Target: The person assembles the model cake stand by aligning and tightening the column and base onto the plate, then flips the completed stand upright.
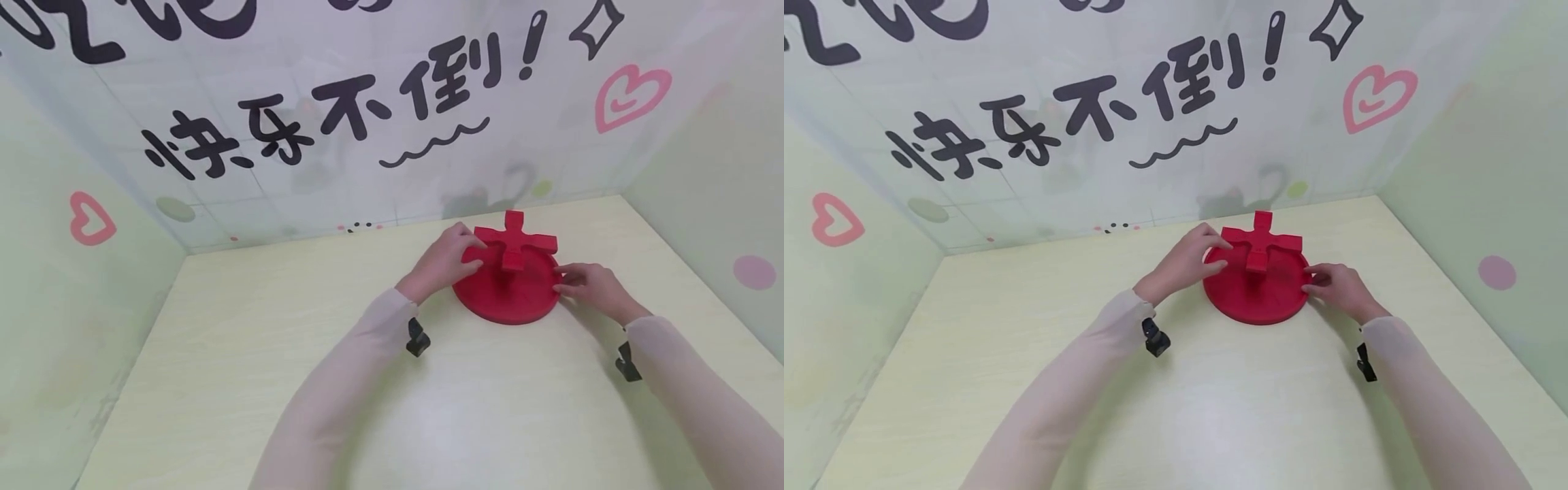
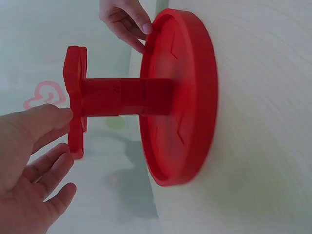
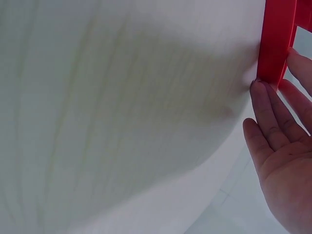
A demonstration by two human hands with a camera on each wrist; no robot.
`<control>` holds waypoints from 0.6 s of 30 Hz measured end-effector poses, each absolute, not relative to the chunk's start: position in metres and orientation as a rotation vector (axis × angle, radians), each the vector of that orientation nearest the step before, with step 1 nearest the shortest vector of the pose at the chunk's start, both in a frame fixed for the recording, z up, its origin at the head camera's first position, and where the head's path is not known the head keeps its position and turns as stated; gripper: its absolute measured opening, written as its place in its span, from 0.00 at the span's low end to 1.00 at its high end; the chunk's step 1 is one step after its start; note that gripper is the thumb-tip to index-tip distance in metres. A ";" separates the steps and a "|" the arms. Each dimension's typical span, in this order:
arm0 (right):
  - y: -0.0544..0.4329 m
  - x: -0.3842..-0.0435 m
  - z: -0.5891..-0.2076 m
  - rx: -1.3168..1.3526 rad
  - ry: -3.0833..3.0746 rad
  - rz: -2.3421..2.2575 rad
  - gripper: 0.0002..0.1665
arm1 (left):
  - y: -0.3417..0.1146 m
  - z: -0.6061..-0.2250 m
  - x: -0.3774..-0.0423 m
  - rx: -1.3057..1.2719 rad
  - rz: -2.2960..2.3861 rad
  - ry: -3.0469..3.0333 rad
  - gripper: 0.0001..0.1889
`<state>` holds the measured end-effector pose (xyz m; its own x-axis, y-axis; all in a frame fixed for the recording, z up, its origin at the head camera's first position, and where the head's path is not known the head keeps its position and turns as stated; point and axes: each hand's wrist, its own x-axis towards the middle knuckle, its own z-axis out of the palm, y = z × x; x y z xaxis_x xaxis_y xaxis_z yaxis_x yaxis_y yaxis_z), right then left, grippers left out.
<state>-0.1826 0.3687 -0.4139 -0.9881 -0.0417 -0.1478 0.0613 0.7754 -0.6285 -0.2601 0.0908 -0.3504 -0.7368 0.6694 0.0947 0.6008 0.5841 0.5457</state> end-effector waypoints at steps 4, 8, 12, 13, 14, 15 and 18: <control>0.369 -0.182 -0.415 0.026 2.798 -1.015 0.33 | 0.076 -0.363 -0.261 1.037 0.870 2.642 0.19; 0.370 -0.181 -0.416 0.021 2.793 -1.021 0.33 | 0.067 -0.381 -0.263 0.976 0.820 2.602 0.18; 0.369 -0.179 -0.414 0.003 2.798 -1.023 0.32 | 0.065 -0.399 -0.264 0.925 0.792 2.547 0.17; 0.369 -0.178 -0.414 -0.006 2.799 -1.025 0.32 | 0.065 -0.402 -0.263 0.925 0.784 2.538 0.17; 0.369 -0.177 -0.413 -0.015 2.798 -1.029 0.32 | 0.066 -0.405 -0.263 0.930 0.771 2.535 0.17; 0.369 -0.176 -0.413 -0.023 2.794 -1.035 0.32 | 0.066 -0.407 -0.263 0.938 0.761 2.535 0.16; 0.370 -0.174 -0.411 -0.058 2.778 -1.055 0.31 | 0.067 -0.411 -0.261 0.948 0.746 2.556 0.16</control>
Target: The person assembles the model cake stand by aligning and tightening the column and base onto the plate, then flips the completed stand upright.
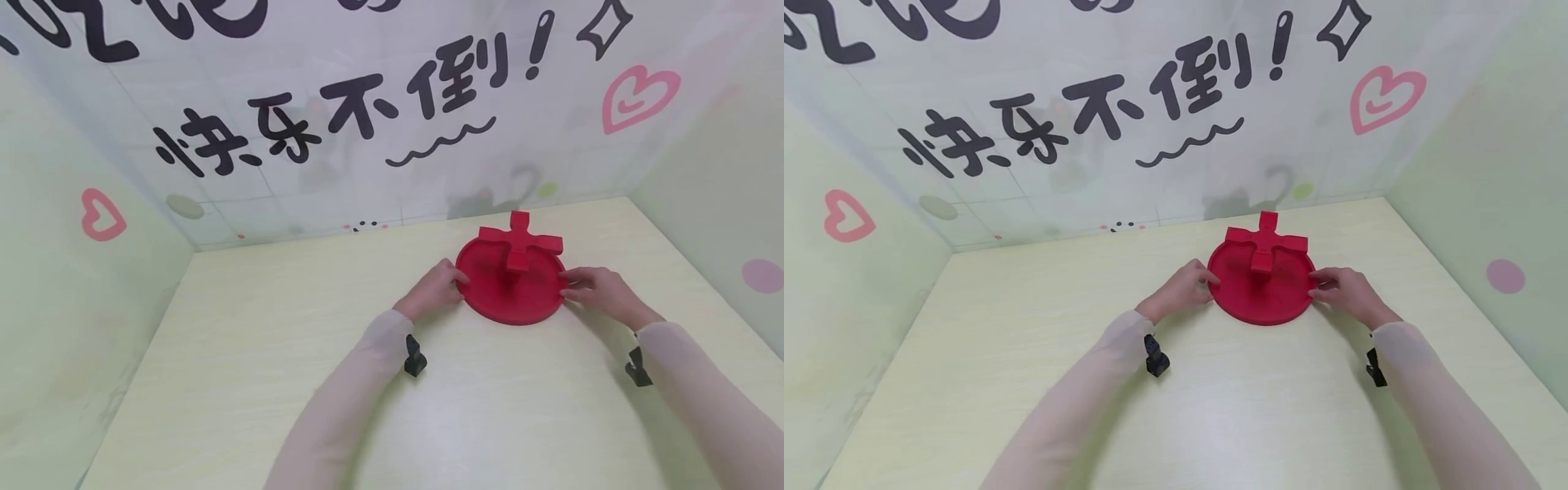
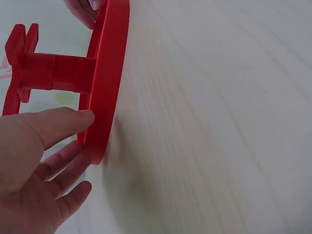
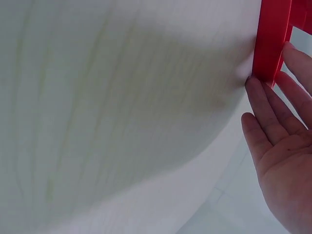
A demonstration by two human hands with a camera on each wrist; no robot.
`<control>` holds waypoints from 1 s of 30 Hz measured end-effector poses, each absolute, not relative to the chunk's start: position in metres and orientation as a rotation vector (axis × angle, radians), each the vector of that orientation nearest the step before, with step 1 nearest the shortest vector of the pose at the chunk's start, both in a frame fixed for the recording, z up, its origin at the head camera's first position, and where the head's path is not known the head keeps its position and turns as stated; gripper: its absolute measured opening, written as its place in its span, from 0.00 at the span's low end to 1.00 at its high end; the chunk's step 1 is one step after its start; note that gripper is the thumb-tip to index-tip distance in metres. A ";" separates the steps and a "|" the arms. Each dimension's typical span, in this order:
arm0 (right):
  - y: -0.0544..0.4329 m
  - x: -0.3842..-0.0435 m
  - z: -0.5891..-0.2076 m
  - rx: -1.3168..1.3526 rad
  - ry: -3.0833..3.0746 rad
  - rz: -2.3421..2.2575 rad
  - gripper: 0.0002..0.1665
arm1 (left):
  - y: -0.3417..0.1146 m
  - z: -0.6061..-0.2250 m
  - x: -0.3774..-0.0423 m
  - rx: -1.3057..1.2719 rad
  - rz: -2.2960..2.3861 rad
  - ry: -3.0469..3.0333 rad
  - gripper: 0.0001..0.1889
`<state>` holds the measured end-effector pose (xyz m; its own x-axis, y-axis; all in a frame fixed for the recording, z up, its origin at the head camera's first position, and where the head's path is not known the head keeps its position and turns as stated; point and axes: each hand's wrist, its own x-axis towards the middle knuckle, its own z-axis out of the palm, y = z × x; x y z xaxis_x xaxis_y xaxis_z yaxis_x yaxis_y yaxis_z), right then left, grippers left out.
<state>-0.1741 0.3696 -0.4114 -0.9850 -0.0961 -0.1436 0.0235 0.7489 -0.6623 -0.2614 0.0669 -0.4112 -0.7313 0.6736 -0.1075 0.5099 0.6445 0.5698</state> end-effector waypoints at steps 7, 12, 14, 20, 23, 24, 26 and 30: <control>0.375 -0.171 -0.411 -0.143 2.764 -1.051 0.30 | 0.072 -0.416 -0.265 0.934 0.716 2.594 0.15; 0.376 -0.172 -0.414 -0.145 2.783 -1.010 0.31 | 0.075 -0.415 -0.270 0.995 0.650 2.601 0.13; 0.376 -0.172 -0.415 -0.124 2.788 -1.005 0.32 | 0.076 -0.414 -0.271 1.011 0.640 2.600 0.13; 0.374 -0.177 -0.416 -0.118 2.805 -0.966 0.33 | 0.077 -0.411 -0.272 1.008 0.622 2.605 0.13; 0.372 -0.178 -0.415 -0.153 2.824 -0.939 0.31 | 0.079 -0.411 -0.273 1.006 0.600 2.616 0.14; 0.371 -0.178 -0.415 -0.165 2.832 -0.930 0.30 | 0.079 -0.411 -0.273 1.008 0.591 2.619 0.14; 0.371 -0.179 -0.414 -0.183 2.844 -0.924 0.28 | 0.079 -0.410 -0.273 1.016 0.571 2.627 0.14; 0.369 -0.180 -0.414 -0.209 2.866 -0.911 0.24 | 0.079 -0.409 -0.273 1.026 0.544 2.645 0.14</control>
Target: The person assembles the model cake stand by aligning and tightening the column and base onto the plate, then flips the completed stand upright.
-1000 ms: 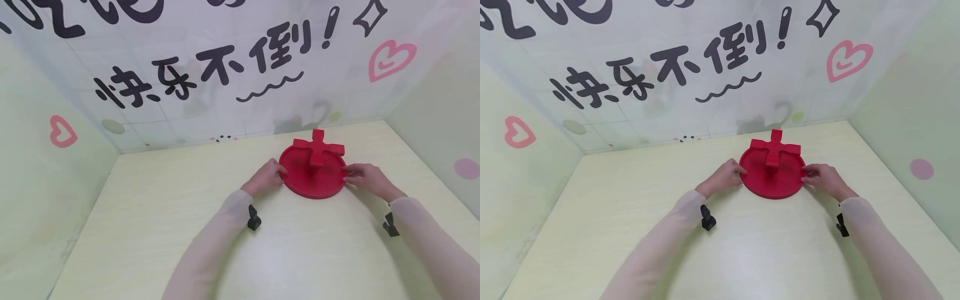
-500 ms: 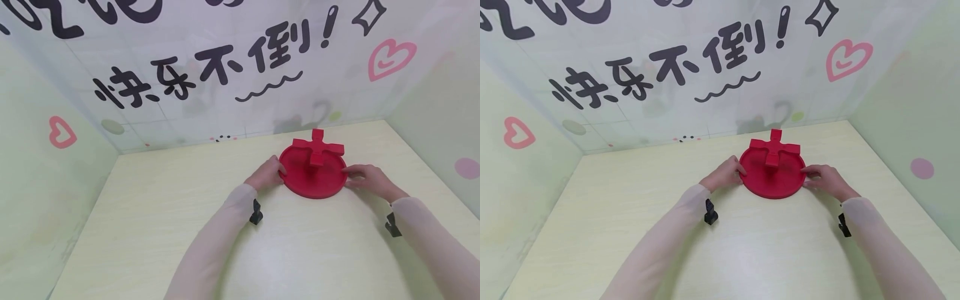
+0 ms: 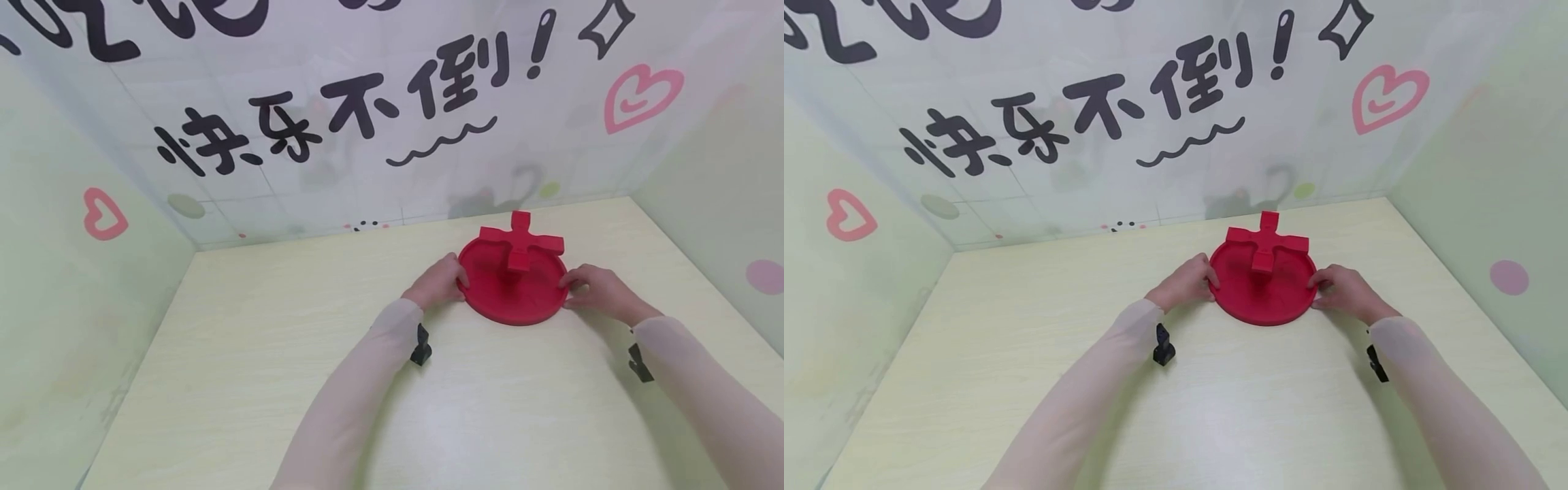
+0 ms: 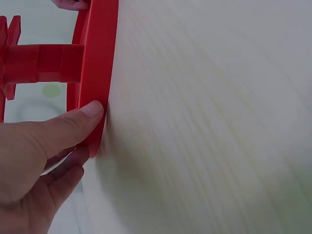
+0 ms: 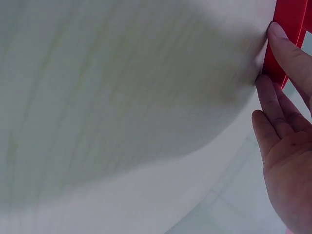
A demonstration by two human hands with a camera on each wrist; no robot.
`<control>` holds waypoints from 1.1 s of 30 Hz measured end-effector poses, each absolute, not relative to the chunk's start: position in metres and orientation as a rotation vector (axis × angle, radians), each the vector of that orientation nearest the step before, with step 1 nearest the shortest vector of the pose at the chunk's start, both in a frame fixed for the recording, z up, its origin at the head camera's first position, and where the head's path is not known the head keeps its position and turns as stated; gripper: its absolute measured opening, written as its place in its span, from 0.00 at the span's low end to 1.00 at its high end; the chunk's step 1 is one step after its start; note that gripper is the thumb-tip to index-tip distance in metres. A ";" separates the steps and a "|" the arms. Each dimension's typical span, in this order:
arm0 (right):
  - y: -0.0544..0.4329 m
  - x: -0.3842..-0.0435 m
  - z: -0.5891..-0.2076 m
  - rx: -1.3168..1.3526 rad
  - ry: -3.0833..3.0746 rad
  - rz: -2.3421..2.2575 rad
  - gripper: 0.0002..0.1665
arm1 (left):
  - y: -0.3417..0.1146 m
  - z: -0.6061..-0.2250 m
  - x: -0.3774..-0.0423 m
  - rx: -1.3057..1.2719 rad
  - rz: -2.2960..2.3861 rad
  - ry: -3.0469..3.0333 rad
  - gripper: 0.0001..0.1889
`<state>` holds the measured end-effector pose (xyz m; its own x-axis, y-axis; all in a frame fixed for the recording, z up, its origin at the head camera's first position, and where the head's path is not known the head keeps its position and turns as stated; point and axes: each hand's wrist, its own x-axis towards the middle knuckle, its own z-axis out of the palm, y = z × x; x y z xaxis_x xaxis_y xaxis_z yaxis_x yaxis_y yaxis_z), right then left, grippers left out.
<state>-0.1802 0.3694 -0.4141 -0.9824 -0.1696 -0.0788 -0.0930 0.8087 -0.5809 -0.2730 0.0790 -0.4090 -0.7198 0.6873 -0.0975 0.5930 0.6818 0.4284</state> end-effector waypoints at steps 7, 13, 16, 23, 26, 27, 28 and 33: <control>0.369 -0.182 -0.413 -0.243 2.872 -0.880 0.21 | 0.077 -0.410 -0.274 1.025 0.537 2.654 0.12; 0.373 -0.183 -0.411 -0.239 2.856 -0.885 0.22 | 0.076 -0.408 -0.275 1.068 0.524 2.649 0.12; 0.374 -0.182 -0.408 -0.247 2.861 -0.888 0.22 | 0.075 -0.405 -0.275 1.067 0.546 2.638 0.11; 0.377 -0.179 -0.399 -0.315 2.866 -0.875 0.20 | 0.073 -0.400 -0.276 1.062 0.590 2.601 0.11; 0.378 -0.179 -0.395 -0.344 2.875 -0.854 0.19 | 0.072 -0.398 -0.277 1.047 0.637 2.580 0.11; 0.378 -0.179 -0.394 -0.355 2.880 -0.846 0.19 | 0.071 -0.399 -0.277 1.043 0.651 2.576 0.11; 0.378 -0.180 -0.393 -0.364 2.886 -0.840 0.19 | 0.070 -0.398 -0.278 1.039 0.665 2.571 0.11; 0.377 -0.180 -0.392 -0.377 2.927 -0.832 0.20 | 0.068 -0.399 -0.279 1.045 0.706 2.558 0.12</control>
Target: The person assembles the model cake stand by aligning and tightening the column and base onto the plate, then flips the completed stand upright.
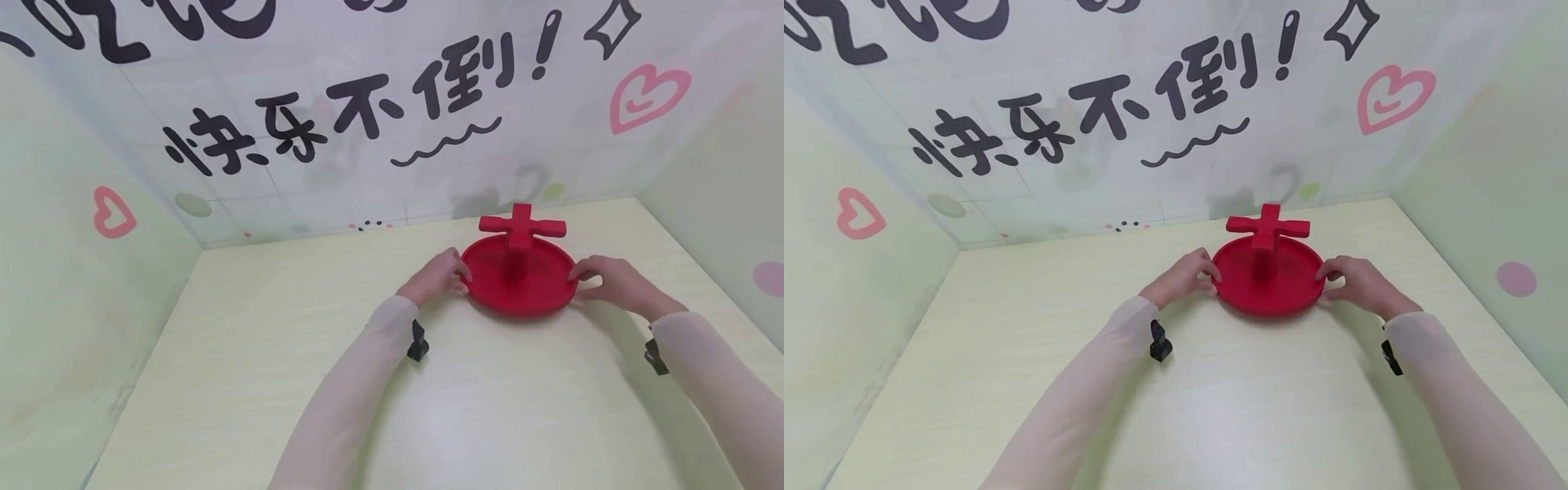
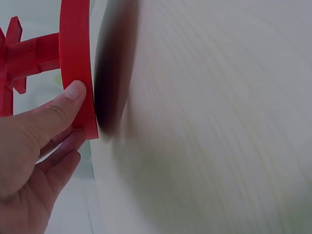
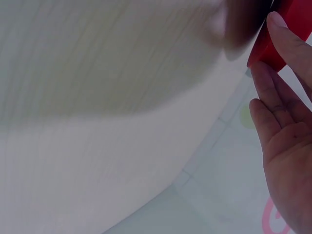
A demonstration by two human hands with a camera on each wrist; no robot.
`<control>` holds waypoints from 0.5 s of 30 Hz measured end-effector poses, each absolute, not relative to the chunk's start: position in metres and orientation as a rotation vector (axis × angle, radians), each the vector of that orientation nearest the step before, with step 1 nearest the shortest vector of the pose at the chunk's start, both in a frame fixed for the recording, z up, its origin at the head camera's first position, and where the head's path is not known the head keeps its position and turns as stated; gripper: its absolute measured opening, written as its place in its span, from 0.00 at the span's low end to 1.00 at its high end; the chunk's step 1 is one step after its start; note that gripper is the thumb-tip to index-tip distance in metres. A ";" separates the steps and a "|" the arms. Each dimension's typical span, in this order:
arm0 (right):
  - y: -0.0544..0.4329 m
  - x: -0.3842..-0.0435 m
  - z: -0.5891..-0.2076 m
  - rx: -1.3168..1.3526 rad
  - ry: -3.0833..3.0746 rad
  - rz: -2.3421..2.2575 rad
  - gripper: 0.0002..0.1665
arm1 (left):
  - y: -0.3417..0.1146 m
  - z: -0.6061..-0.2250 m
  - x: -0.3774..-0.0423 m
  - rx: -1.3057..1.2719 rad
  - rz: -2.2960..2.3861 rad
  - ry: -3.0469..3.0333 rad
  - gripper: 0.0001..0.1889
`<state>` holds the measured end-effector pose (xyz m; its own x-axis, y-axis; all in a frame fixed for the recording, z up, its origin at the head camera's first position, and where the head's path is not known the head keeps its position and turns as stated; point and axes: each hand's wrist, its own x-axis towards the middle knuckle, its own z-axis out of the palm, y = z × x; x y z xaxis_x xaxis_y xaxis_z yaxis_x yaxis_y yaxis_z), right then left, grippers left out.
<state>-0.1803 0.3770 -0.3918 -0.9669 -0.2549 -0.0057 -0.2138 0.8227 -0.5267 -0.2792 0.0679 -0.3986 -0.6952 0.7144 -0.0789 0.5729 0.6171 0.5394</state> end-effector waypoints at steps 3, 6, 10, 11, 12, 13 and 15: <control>0.376 -0.179 -0.391 -0.381 2.963 -0.845 0.20 | 0.066 -0.398 -0.280 1.036 0.730 2.549 0.12; 0.375 -0.178 -0.391 -0.427 3.005 -0.867 0.19 | 0.064 -0.395 -0.279 1.000 0.773 2.531 0.13; 0.373 -0.176 -0.392 -0.488 3.061 -0.879 0.19 | 0.060 -0.391 -0.277 0.982 0.835 2.497 0.12; 0.373 -0.176 -0.392 -0.493 3.073 -0.876 0.19 | 0.060 -0.390 -0.277 0.989 0.845 2.490 0.12; 0.373 -0.175 -0.392 -0.500 3.085 -0.872 0.19 | 0.059 -0.389 -0.277 0.994 0.861 2.482 0.12; 0.373 -0.175 -0.392 -0.507 3.096 -0.870 0.19 | 0.059 -0.389 -0.276 1.002 0.877 2.474 0.11; 0.374 -0.174 -0.392 -0.515 3.113 -0.870 0.19 | 0.058 -0.388 -0.276 1.017 0.911 2.461 0.11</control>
